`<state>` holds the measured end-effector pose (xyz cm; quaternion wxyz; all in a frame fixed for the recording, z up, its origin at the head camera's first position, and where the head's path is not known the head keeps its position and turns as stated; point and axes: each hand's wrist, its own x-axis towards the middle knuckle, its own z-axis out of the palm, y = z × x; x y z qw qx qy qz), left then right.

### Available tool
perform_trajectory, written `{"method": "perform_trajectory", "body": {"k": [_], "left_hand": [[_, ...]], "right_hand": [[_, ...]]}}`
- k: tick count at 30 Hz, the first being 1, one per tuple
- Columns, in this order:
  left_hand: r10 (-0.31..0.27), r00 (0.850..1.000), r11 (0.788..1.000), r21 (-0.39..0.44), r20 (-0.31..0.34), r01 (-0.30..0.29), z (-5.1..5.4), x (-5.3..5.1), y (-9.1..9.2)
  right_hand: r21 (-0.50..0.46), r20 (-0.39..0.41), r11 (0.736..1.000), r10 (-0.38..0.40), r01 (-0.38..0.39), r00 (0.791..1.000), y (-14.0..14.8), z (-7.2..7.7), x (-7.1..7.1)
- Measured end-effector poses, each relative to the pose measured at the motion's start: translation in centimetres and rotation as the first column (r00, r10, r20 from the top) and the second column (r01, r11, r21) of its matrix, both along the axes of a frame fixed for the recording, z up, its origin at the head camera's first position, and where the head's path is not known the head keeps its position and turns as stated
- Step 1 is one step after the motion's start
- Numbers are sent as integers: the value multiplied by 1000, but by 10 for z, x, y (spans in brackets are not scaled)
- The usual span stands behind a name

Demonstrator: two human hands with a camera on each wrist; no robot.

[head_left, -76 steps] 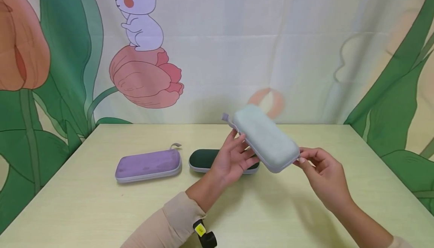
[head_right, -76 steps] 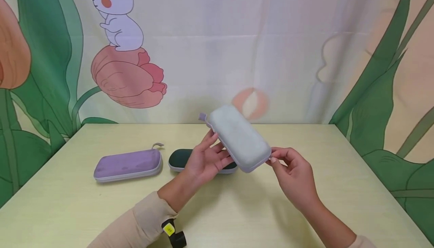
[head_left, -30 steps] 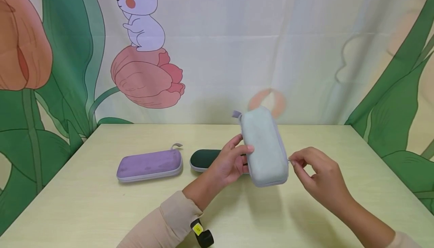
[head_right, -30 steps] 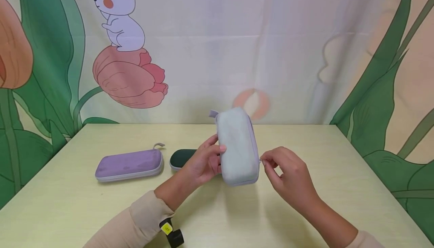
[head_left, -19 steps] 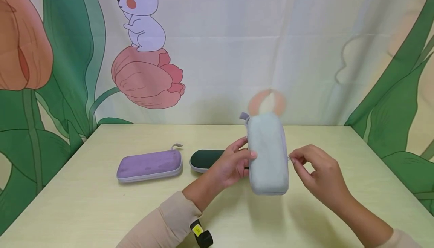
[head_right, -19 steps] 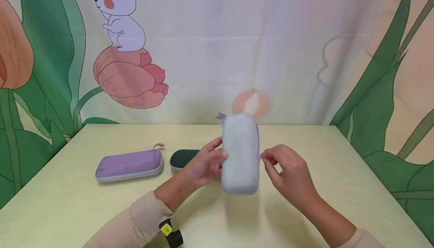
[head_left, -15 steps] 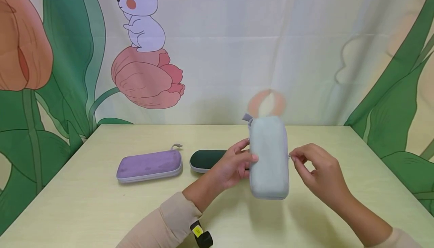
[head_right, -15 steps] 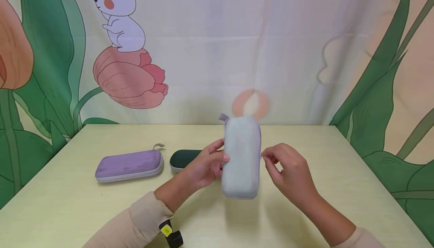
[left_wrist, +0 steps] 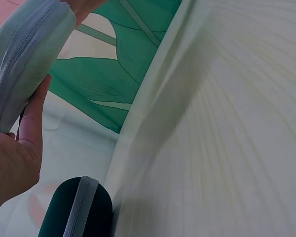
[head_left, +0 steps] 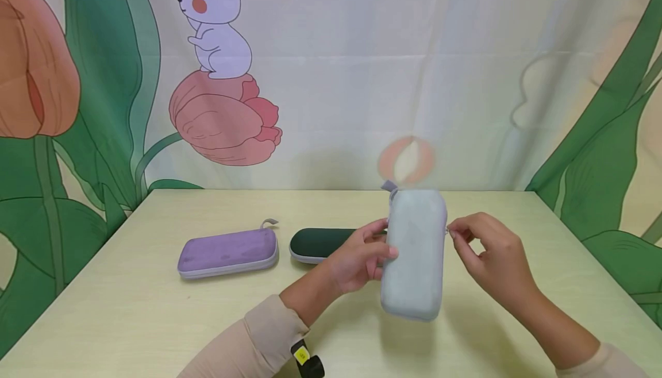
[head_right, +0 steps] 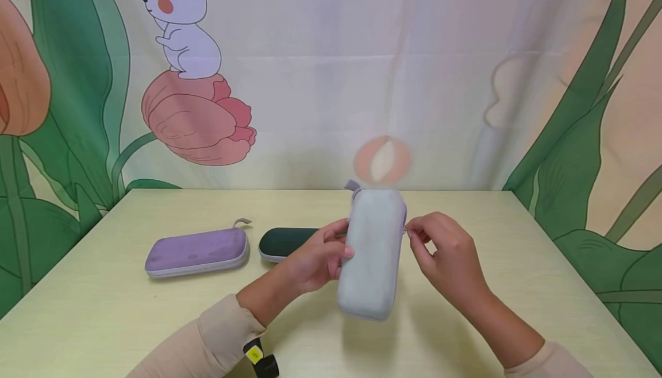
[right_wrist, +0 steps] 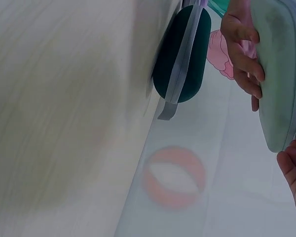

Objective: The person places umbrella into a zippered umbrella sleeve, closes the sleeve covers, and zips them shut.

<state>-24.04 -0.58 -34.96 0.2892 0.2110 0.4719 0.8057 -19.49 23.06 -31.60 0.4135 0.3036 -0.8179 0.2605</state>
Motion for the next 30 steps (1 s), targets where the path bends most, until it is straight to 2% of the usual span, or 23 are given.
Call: {"method": "perform_trajectory", "body": {"k": [19,30], "left_hand": [[-67,997,996,-67,-32,65,-5,0,-3],[-141,984,977,-175,-113,120,-7,-2,-8]], "right_hand": [[-21,-25,999,-33,33,999,4,4,-3],[-9,-1,999,-50,50,999,9,5,-4]]}}
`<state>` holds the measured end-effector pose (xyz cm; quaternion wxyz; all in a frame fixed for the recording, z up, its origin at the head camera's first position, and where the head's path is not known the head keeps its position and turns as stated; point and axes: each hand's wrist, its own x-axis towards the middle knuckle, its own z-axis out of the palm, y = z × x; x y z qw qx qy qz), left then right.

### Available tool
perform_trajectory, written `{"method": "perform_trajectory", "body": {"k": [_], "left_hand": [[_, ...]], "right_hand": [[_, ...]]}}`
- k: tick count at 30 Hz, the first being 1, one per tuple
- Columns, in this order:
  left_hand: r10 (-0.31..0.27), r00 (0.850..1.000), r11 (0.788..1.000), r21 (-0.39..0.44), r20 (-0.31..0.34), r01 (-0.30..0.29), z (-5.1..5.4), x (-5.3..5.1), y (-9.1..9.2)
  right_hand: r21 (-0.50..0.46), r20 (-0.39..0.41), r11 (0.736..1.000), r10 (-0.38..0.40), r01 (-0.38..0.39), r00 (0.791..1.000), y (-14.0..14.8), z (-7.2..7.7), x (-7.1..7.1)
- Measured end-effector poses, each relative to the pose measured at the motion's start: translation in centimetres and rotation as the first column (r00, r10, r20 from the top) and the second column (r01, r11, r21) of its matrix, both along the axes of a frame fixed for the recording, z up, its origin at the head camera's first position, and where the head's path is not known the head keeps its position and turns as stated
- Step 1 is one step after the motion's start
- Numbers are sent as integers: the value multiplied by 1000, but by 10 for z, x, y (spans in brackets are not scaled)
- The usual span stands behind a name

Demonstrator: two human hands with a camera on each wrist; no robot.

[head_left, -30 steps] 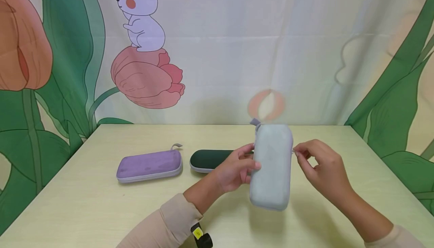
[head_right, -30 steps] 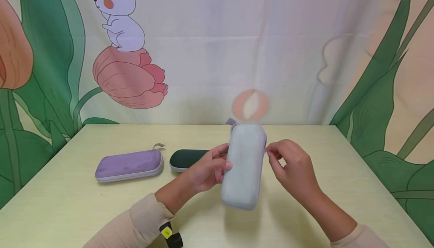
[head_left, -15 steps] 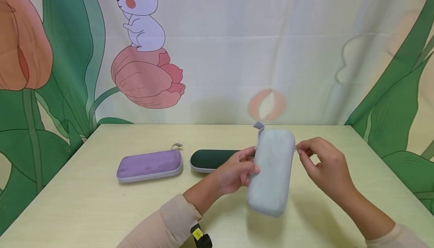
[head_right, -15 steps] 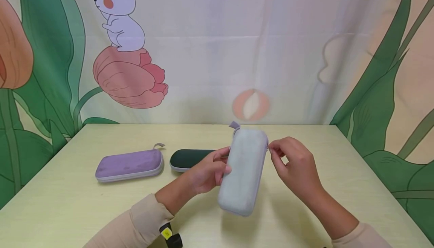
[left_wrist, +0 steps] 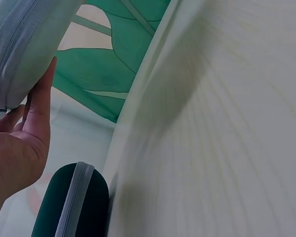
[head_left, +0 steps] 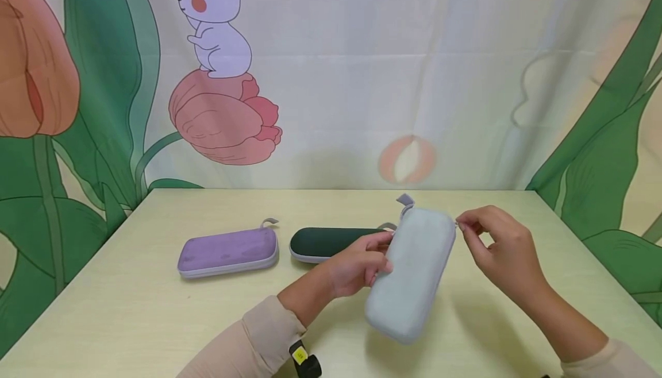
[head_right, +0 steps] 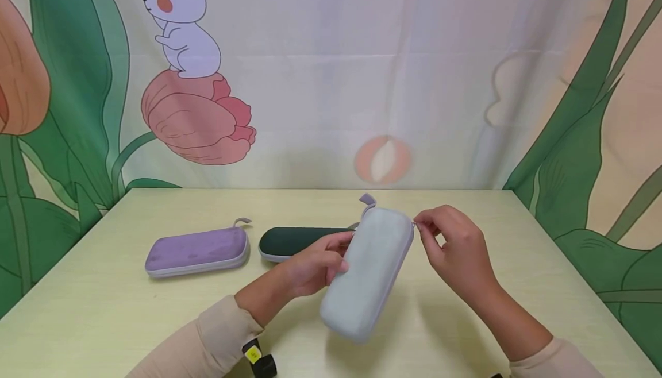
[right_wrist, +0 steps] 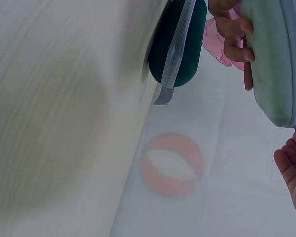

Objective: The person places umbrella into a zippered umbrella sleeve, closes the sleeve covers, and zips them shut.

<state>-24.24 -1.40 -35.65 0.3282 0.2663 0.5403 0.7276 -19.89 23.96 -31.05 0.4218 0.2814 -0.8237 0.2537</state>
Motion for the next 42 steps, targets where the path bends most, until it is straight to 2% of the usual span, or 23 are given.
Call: {"method": "perform_trajectory", "body": {"k": [5,7,9,10,11,12,14,16,17,19,21,25,29,31,33,35,37,39,42], "left_hand": [[-28,999,999,-18,-23,28,-1,-3,-1],[-43,999,999,-14,-20,43,-3,-5,-2],[-59,998,998,-5,-12,59,-5,-6,-2],[-66,998,998,3,-7,66,-6,-6,-2],[-73,997,997,11,-1,73,-7,-7,-2],[-81,997,997,18,4,81,-8,-7,-3],[-92,996,996,22,21,91,-9,-8,-3],[-87,995,996,18,47,86,-11,-8,-4],[-80,995,997,17,61,79,-12,-9,-5],[-59,994,998,19,91,58,-13,-9,-7],[-44,994,999,34,105,41,-15,-10,-10],[-25,991,997,71,132,16,-13,-9,-16],[46,976,994,91,211,-67,-7,-7,-22],[123,958,984,95,259,-152,-3,-6,-23],[207,931,964,99,302,-247,0,-6,-24],[298,897,933,98,328,-346,4,-6,-24],[370,868,902,94,332,-421,7,-6,-25],[408,856,884,96,317,-457,9,-6,-28],[429,857,876,102,285,-472,11,-6,-32]], "right_hand": [[29,-1,999,25,-25,1000,0,1,0],[39,21,999,30,-30,999,0,2,1],[25,100,999,37,-40,994,1,2,2],[2,172,999,51,-52,984,2,2,3],[-31,258,998,68,-62,964,2,3,4],[-74,345,995,92,-70,934,3,3,4],[-174,504,983,139,-57,853,5,4,6],[-265,610,964,181,-16,772,6,6,8],[-298,637,955,195,4,746,6,7,9],[-342,661,939,208,43,721,6,9,10],[-364,667,928,197,84,719,6,10,11],[-364,666,916,129,169,735,6,13,12],[-371,654,902,84,222,752,6,13,12],[-379,634,898,76,225,769,5,11,12],[-390,608,895,73,217,791,4,9,13],[-389,575,900,70,197,815,2,6,14],[-380,546,909,72,170,835,1,2,14],[-368,521,919,77,142,850,0,0,15],[-360,496,927,93,106,863,1,-2,16]]}}
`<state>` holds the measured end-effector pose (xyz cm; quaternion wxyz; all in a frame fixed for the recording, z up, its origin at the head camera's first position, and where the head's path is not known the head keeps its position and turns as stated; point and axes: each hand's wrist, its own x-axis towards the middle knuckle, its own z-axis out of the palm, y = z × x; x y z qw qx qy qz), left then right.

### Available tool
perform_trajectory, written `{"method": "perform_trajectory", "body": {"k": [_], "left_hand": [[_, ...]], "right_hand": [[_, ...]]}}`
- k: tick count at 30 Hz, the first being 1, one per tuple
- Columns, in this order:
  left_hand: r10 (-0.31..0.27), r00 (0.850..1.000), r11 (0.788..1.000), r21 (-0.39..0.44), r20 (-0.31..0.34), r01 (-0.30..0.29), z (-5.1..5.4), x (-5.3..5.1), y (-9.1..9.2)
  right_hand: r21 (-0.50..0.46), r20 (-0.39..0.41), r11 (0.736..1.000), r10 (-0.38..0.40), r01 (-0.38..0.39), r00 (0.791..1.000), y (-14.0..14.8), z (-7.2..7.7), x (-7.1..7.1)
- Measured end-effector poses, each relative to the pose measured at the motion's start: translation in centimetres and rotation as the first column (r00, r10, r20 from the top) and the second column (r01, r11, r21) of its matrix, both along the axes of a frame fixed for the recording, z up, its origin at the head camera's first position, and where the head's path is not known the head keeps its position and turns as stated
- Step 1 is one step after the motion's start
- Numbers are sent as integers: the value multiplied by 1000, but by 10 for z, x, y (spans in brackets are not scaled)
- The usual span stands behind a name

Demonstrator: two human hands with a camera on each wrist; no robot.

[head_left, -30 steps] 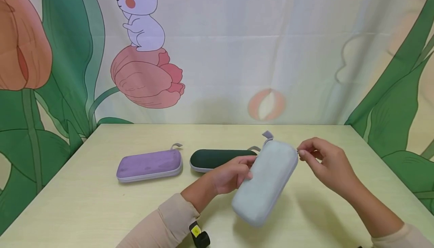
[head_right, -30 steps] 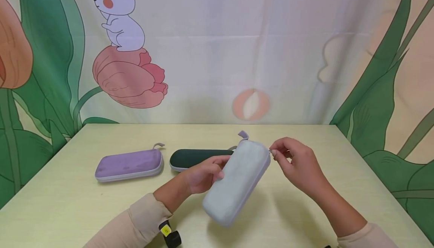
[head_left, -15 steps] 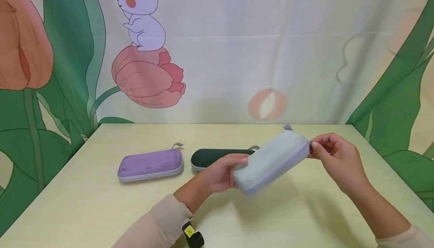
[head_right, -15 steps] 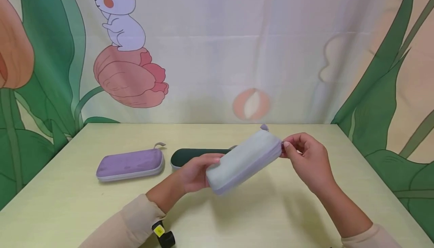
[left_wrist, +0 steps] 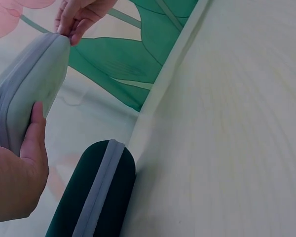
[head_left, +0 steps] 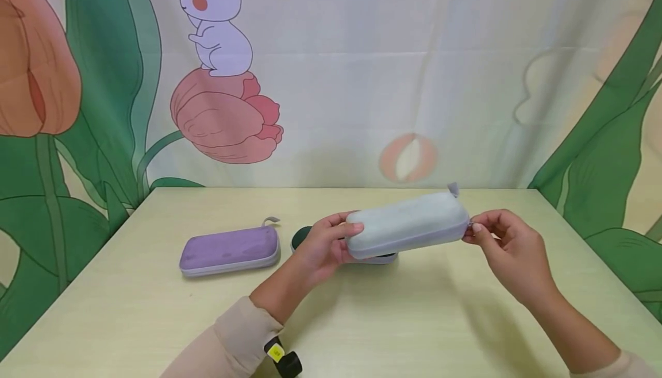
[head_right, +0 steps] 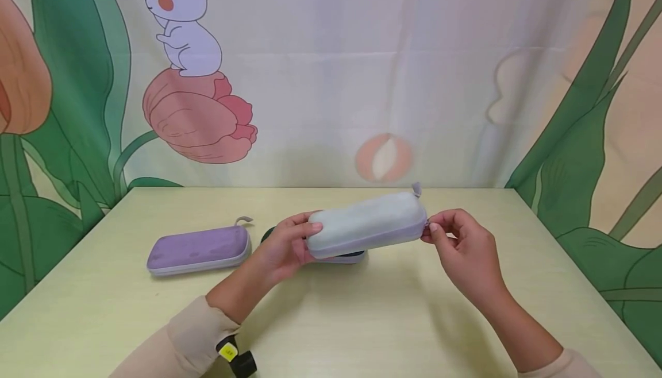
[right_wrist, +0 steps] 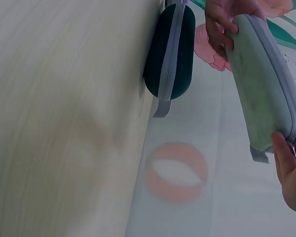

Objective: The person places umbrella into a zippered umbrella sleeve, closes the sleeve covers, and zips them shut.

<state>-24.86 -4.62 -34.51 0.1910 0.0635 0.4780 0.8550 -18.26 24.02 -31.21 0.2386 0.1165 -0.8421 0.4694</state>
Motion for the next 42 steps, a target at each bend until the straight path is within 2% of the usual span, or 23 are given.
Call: {"method": "perform_trajectory", "body": {"k": [8,12,17,27,29,32,36,42], "left_hand": [[-2,997,999,-55,-78,-2,4,0,-11],[-16,995,997,-78,-98,9,3,1,-14],[-70,989,994,-86,-129,60,2,2,-15],[-194,963,980,-88,-185,180,2,4,-14],[-204,961,977,-95,-187,189,2,4,-13],[-231,952,970,-125,-201,209,2,4,-12],[-270,934,958,-159,-233,238,2,3,-10],[-307,921,949,-148,-238,278,0,-1,-9]], "right_hand": [[20,-14,999,50,-50,999,2,0,-2],[63,-20,997,40,-38,999,3,-1,-4],[135,-50,991,7,-1,999,8,-1,-7],[170,-59,985,1,10,998,20,-2,-11],[160,-53,987,36,-27,998,22,-3,-12],[128,-36,984,129,-123,991,25,-4,-14],[95,-19,964,251,-248,968,30,-5,-16],[74,33,925,371,-372,928,41,-6,-17]]}}
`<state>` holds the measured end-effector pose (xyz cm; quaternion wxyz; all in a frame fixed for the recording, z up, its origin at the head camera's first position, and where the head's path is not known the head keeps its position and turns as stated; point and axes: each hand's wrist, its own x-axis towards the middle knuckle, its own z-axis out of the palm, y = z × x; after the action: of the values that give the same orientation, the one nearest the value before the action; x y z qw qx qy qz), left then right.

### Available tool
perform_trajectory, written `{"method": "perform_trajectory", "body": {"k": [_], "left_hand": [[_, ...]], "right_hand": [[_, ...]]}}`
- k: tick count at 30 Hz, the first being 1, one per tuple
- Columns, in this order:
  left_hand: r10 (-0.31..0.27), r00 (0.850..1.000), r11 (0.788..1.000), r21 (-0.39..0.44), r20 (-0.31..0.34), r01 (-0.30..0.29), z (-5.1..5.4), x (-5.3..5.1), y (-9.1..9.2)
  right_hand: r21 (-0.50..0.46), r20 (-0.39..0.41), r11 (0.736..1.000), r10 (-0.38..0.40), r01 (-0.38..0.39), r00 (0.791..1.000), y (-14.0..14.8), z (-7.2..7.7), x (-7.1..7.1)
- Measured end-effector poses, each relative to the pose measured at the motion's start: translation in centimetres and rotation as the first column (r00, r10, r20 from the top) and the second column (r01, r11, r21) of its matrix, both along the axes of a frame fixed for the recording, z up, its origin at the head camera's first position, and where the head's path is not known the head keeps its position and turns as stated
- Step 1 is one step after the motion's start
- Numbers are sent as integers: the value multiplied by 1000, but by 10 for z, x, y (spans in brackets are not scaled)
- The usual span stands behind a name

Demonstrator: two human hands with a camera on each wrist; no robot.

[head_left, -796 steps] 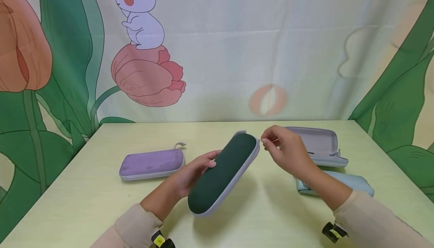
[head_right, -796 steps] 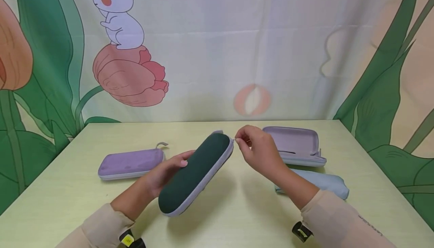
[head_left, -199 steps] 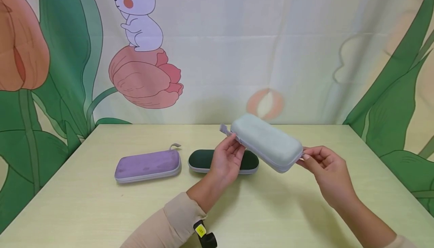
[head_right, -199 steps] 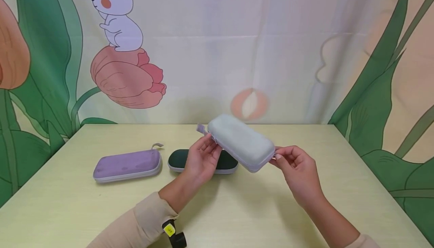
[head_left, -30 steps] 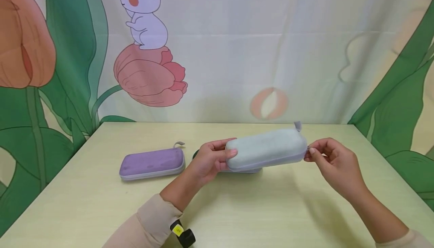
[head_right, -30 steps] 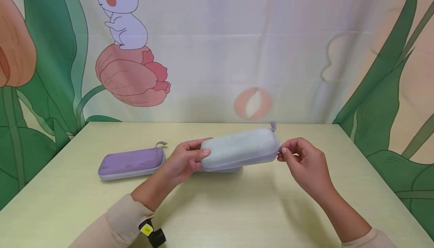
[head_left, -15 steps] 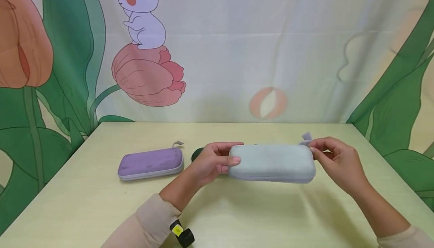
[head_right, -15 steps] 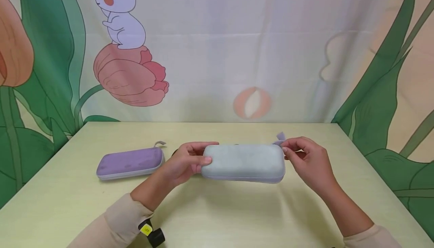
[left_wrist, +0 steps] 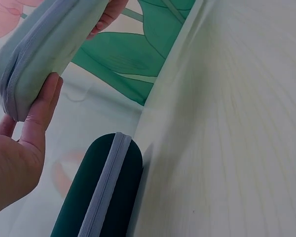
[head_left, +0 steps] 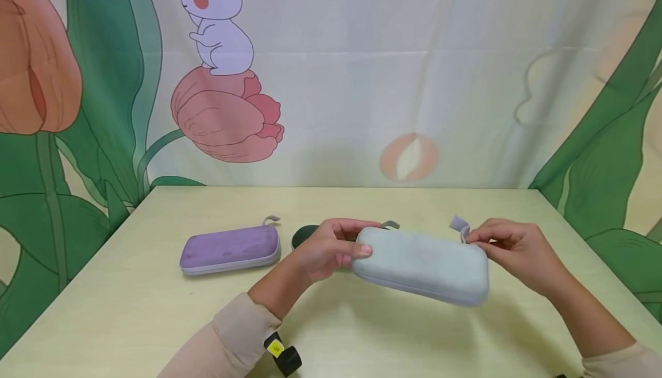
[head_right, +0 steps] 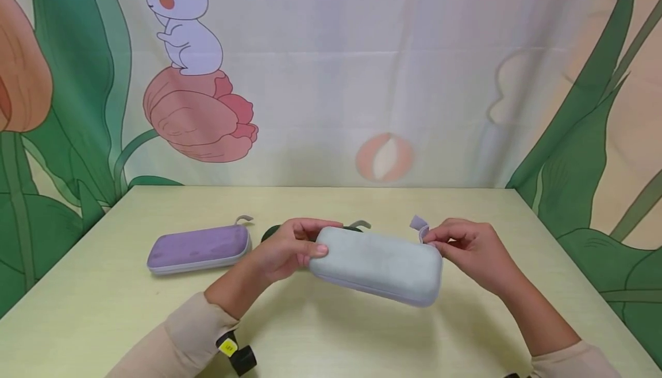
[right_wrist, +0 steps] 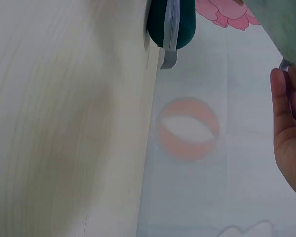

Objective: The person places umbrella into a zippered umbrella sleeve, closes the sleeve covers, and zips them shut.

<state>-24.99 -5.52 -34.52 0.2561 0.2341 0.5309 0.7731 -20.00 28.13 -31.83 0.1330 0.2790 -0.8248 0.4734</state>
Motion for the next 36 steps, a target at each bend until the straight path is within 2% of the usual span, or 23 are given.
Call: {"method": "perform_trajectory", "body": {"k": [3,6,15,17,19,22,25,29,36], "left_hand": [[8,1000,1000,-27,11,-8,0,1,3],[45,999,996,-73,18,-44,1,4,7],[178,982,973,-160,62,-166,0,11,24],[199,978,968,-168,65,-186,-2,11,29],[218,973,963,-175,70,-203,-3,10,34],[249,966,954,-194,77,-230,-4,10,43],[292,953,937,-226,78,-268,-1,12,55],[354,934,897,-299,43,-326,3,11,75],[434,901,834,-380,1,-401,-4,3,109]], "right_hand": [[8,33,999,48,-48,998,6,-2,-2],[24,63,998,60,-62,996,11,-5,-5],[123,198,992,-21,-4,980,25,-15,-7],[174,170,983,-80,50,982,28,-15,-6],[221,97,967,-154,130,983,30,-14,-4],[240,-28,934,-267,266,963,32,-8,-3],[213,-93,919,-318,331,944,32,-1,-2],[207,-168,918,-308,339,937,29,3,-1],[227,-290,929,-222,293,931,21,6,-3]]}}
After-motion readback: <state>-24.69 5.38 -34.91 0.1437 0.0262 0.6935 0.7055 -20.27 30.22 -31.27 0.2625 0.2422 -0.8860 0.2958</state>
